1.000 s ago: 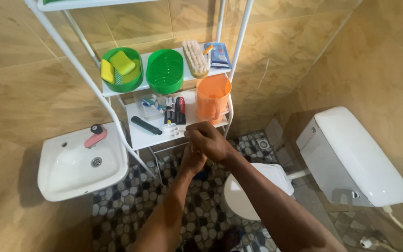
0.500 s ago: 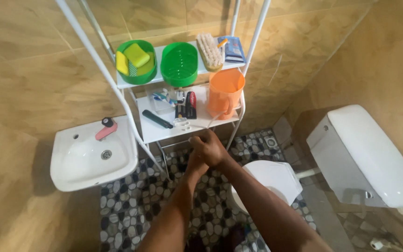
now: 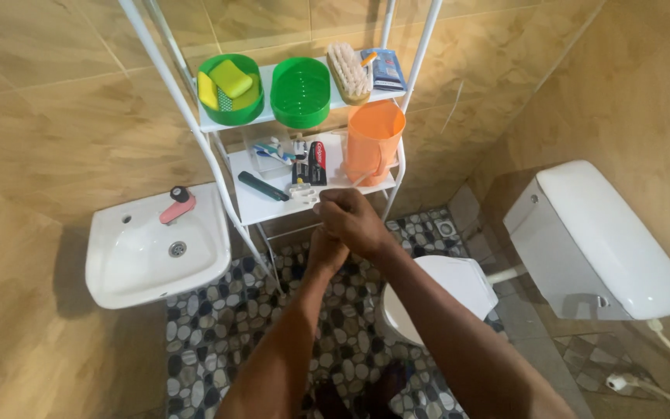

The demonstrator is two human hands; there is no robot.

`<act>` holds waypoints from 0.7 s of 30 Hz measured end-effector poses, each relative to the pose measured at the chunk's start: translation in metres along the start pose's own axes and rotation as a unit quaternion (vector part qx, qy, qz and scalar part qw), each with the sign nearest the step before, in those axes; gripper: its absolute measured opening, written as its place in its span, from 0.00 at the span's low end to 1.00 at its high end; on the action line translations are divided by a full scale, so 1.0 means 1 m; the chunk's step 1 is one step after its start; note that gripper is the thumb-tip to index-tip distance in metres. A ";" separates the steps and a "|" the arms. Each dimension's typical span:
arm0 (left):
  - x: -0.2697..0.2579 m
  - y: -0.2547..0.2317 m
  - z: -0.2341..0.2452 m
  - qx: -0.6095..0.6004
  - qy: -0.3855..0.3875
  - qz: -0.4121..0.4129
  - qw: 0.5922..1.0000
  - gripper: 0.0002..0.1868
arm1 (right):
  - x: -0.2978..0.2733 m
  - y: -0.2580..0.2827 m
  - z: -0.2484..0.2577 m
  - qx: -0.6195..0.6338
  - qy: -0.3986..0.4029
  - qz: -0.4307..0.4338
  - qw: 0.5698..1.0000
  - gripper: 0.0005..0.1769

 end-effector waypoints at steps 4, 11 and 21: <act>-0.011 0.033 -0.005 -0.037 -0.013 -0.010 0.999 0.21 | 0.013 -0.055 0.003 -0.064 -0.063 0.001 0.996 0.16; -0.029 0.017 -0.017 0.074 0.062 0.124 0.988 0.22 | 0.031 -0.055 0.018 0.045 -0.071 -0.052 0.995 0.19; -0.029 -0.007 -0.023 0.011 0.026 0.112 0.993 0.22 | -0.005 0.007 0.013 -0.027 -0.057 -0.093 0.994 0.16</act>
Point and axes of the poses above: each hand's wrist, its own x-axis towards the middle knuckle, its own z-axis out of the back of the hand, y = z × x, the point moved 2 cm from there along x, towards the middle knuckle, and after that the axes turned 14 degrees about -z, right-handed, at the moved point
